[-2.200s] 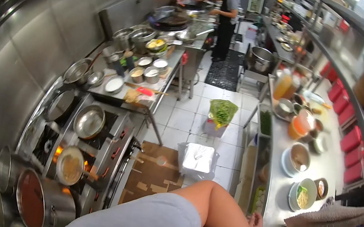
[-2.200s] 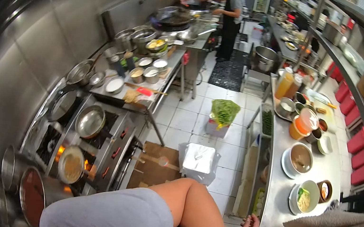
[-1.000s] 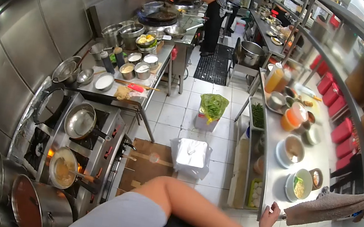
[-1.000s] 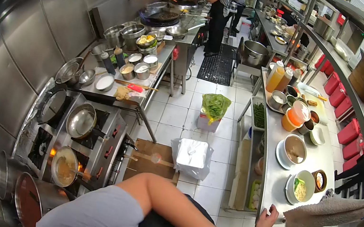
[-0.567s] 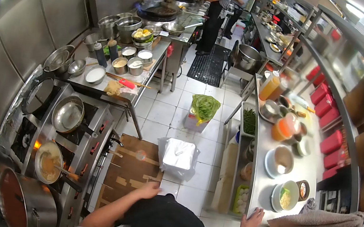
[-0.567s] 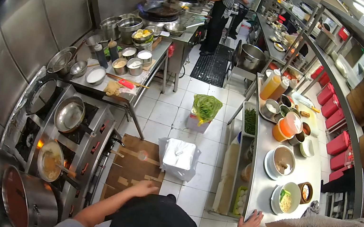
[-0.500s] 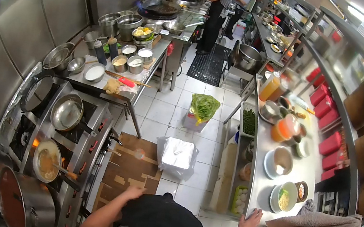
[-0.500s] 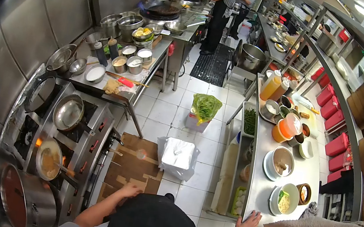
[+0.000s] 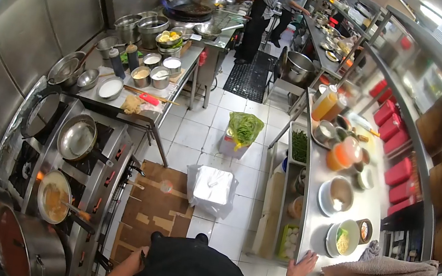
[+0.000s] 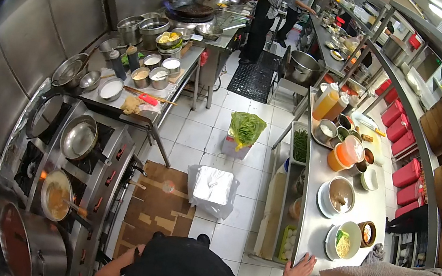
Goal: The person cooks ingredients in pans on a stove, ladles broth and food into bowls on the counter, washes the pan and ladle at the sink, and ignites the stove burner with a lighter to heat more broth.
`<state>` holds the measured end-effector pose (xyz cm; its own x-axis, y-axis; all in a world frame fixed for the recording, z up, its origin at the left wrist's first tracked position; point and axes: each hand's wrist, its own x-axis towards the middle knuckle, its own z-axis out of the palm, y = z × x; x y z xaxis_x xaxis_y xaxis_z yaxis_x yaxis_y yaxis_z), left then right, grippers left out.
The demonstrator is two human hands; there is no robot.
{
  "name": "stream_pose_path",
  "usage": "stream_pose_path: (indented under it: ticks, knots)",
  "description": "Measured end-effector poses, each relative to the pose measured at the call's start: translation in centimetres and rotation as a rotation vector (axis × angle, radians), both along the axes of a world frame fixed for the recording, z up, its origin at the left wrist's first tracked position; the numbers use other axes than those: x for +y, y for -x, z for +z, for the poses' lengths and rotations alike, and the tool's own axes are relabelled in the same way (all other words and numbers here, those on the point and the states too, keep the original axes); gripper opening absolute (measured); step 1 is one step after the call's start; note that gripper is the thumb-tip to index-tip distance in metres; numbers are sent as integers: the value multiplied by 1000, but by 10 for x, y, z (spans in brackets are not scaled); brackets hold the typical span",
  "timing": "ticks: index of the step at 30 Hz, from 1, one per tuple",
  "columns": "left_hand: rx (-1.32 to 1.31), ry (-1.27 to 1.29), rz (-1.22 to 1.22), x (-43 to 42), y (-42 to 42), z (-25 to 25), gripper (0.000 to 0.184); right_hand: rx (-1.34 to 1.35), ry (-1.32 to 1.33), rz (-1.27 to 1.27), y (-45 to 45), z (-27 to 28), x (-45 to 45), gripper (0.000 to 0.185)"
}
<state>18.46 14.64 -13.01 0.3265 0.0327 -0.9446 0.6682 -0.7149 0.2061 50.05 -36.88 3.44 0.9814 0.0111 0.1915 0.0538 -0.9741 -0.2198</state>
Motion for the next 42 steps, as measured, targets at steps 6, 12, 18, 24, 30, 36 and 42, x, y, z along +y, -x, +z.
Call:
stream_pose_path:
  ticks: [6, 12, 18, 24, 30, 36, 42]
  knots:
    - [-184, -147, -74, 10, -51, 38, 37, -18, 8, 3, -2, -4, -3, 79]
    - [-343, -170, 347, -12, -88, 70, 38, -6, 0, -12, 1, -1, -1, 78]
    - [-312, -176, 400, -19, -93, 84, 36, 16, -3, -5, -1, 1, 0, 80]
    - [-335, -183, 423, -19, -79, 80, 36, 15, 9, -22, 0, 0, 1, 80]
    - [-416, -231, 318, -16, -76, 24, 42, -137, 21, 109, -5, -25, -19, 80]
    - [-419, -241, 357, -23, -84, 21, 42, 21, 83, -17, -10, -16, -15, 79]
    - [-332, -206, 399, -24, -89, 35, 45, 3, 206, 32, -17, -29, -22, 101]
